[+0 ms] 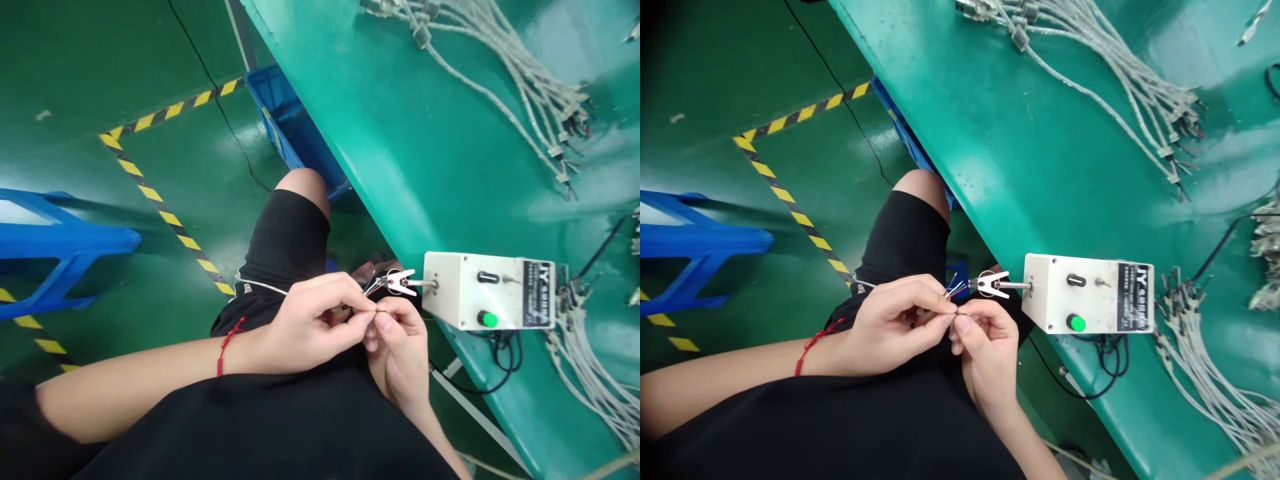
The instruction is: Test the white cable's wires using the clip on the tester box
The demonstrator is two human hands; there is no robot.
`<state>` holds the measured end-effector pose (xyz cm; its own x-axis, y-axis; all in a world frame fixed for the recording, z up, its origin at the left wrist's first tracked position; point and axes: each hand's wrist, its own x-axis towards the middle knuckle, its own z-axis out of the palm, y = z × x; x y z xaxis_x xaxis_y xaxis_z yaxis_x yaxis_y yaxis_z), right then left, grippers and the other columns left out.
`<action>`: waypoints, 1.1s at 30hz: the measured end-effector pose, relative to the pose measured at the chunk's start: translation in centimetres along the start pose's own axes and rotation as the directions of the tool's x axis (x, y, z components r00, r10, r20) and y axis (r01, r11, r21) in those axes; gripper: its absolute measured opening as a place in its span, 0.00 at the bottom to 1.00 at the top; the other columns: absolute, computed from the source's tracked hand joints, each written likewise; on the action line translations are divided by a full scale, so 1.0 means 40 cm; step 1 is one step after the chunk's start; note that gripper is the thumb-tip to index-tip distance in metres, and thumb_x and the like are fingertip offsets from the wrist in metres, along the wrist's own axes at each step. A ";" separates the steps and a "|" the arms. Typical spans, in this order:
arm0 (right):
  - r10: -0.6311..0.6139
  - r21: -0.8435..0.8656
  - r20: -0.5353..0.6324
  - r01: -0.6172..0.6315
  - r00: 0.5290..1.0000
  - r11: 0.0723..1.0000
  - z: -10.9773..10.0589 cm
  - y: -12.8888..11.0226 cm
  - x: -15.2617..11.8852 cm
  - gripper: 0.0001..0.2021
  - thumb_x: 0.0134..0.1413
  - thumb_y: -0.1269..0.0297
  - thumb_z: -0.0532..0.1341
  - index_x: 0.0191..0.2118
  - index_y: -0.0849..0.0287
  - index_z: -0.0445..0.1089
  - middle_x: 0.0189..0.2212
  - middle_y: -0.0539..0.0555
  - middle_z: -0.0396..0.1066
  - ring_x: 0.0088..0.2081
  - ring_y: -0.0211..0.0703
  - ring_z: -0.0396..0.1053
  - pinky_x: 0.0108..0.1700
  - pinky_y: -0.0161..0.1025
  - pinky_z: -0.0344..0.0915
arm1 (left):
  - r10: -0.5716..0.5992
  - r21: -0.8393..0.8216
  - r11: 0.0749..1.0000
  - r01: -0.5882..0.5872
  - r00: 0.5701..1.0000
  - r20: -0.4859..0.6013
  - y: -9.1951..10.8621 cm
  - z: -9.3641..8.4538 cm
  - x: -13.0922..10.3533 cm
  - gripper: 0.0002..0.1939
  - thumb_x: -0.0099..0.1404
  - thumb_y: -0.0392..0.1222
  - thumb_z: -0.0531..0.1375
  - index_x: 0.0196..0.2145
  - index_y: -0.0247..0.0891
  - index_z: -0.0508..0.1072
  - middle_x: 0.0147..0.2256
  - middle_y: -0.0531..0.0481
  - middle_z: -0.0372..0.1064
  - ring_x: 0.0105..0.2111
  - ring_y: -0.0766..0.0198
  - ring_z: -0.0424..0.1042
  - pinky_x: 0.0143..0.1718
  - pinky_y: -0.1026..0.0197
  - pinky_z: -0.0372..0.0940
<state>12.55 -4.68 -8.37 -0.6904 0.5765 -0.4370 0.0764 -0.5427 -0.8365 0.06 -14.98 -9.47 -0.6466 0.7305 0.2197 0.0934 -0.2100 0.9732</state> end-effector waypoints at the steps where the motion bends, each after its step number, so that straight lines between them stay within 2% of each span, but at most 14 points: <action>1: 0.004 -0.003 -0.004 -0.004 1.000 1.000 -0.002 0.002 0.002 0.02 0.59 0.66 0.70 0.38 0.52 0.78 0.21 0.44 0.70 0.21 0.30 0.65 0.26 0.28 0.63 | -0.021 -0.008 1.000 0.021 1.000 0.001 -0.002 0.001 -0.002 0.08 0.64 0.26 0.66 0.39 0.35 0.77 0.31 0.51 0.74 0.25 0.72 0.65 0.23 0.68 0.59; 3: 0.004 -0.010 -0.031 -0.004 1.000 1.000 -0.007 0.008 0.010 0.01 0.61 0.65 0.69 0.37 0.54 0.78 0.22 0.45 0.70 0.22 0.31 0.65 0.27 0.29 0.63 | -0.114 -0.048 0.992 0.114 0.993 -0.002 -0.009 0.002 -0.007 0.06 0.66 0.28 0.66 0.39 0.36 0.77 0.31 0.52 0.72 0.25 0.71 0.65 0.24 0.67 0.59; 6: 0.004 0.001 -0.110 -0.003 0.994 1.000 -0.018 0.016 0.031 0.11 0.67 0.57 0.62 0.35 0.57 0.77 0.23 0.49 0.70 0.25 0.34 0.65 0.28 0.33 0.63 | -0.327 -0.169 0.932 0.321 0.945 -0.010 -0.021 0.006 -0.010 0.00 0.70 0.35 0.65 0.39 0.37 0.77 0.32 0.51 0.71 0.27 0.69 0.66 0.28 0.65 0.61; 7: 0.008 0.013 -0.132 -0.007 0.991 1.000 -0.020 0.017 0.038 0.15 0.69 0.55 0.59 0.35 0.57 0.76 0.23 0.50 0.70 0.25 0.35 0.65 0.28 0.34 0.63 | -0.381 -0.204 0.906 0.370 0.925 -0.013 -0.025 0.007 -0.009 0.01 0.71 0.37 0.65 0.39 0.37 0.77 0.32 0.51 0.71 0.28 0.69 0.67 0.29 0.65 0.61; 10: 0.000 0.022 -0.158 0.003 0.987 1.000 -0.022 0.017 0.052 0.21 0.72 0.50 0.53 0.37 0.57 0.77 0.24 0.50 0.71 0.24 0.36 0.65 0.28 0.35 0.63 | -0.460 -0.251 0.862 0.441 0.888 -0.023 -0.036 0.012 -0.005 0.04 0.71 0.40 0.65 0.39 0.37 0.77 0.32 0.50 0.71 0.29 0.68 0.67 0.30 0.64 0.61; 14: -0.052 -0.030 -0.163 0.048 0.985 0.998 -0.012 0.011 0.054 0.20 0.72 0.49 0.55 0.39 0.57 0.76 0.27 0.51 0.72 0.26 0.37 0.66 0.30 0.36 0.65 | -0.478 -0.285 0.847 0.449 0.878 -0.039 -0.048 0.018 -0.003 0.04 0.70 0.41 0.66 0.39 0.37 0.78 0.36 0.47 0.74 0.33 0.66 0.70 0.31 0.63 0.63; 19: -0.053 0.055 -0.208 0.065 0.977 0.996 -0.004 0.012 0.056 0.17 0.68 0.50 0.61 0.54 0.55 0.74 0.23 0.46 0.66 0.23 0.34 0.60 0.27 0.33 0.59 | -0.444 -0.328 0.854 0.404 0.894 -0.054 -0.056 0.020 -0.002 0.03 0.69 0.39 0.67 0.39 0.37 0.78 0.41 0.45 0.76 0.39 0.61 0.75 0.37 0.61 0.68; 24: -0.032 0.076 -0.220 0.049 0.975 0.996 -0.004 0.018 0.060 0.16 0.68 0.52 0.61 0.53 0.54 0.75 0.20 0.44 0.63 0.21 0.34 0.55 0.27 0.34 0.56 | -0.420 -0.357 0.858 0.369 0.904 -0.075 -0.054 0.021 0.007 0.02 0.69 0.37 0.66 0.39 0.37 0.78 0.43 0.43 0.78 0.44 0.58 0.77 0.42 0.59 0.72; 28: -0.024 0.060 -0.260 0.041 0.965 0.997 -0.001 0.007 0.054 0.14 0.69 0.57 0.58 0.52 0.57 0.75 0.20 0.46 0.66 0.22 0.37 0.59 0.27 0.36 0.57 | -0.422 -0.366 0.855 0.367 0.903 -0.081 -0.052 0.021 0.014 0.02 0.69 0.36 0.66 0.38 0.36 0.78 0.43 0.43 0.79 0.44 0.58 0.78 0.41 0.60 0.73; 31: -0.026 0.059 -0.221 0.040 0.975 0.997 0.003 -0.003 0.050 0.21 0.69 0.51 0.54 0.55 0.58 0.73 0.21 0.49 0.67 0.23 0.40 0.61 0.27 0.39 0.59 | -0.419 -0.367 0.858 0.360 0.903 -0.094 -0.051 0.020 0.017 0.01 0.69 0.36 0.66 0.38 0.36 0.78 0.43 0.43 0.80 0.44 0.58 0.78 0.41 0.59 0.73; 33: -0.027 0.078 -0.199 0.043 0.980 0.996 0.003 -0.004 0.053 0.22 0.68 0.46 0.55 0.56 0.57 0.73 0.22 0.48 0.66 0.23 0.39 0.60 0.27 0.38 0.58 | -0.412 -0.375 0.858 0.350 0.906 -0.098 -0.051 0.020 0.018 0.01 0.69 0.35 0.66 0.38 0.36 0.78 0.42 0.43 0.80 0.44 0.58 0.79 0.41 0.59 0.73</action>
<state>10.97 -3.44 -9.13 -0.5350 0.7011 -0.4714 -0.0099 -0.5631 -0.8263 -0.01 -13.51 -11.26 -0.6984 0.6846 -0.2088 -0.4300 -0.1682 0.8870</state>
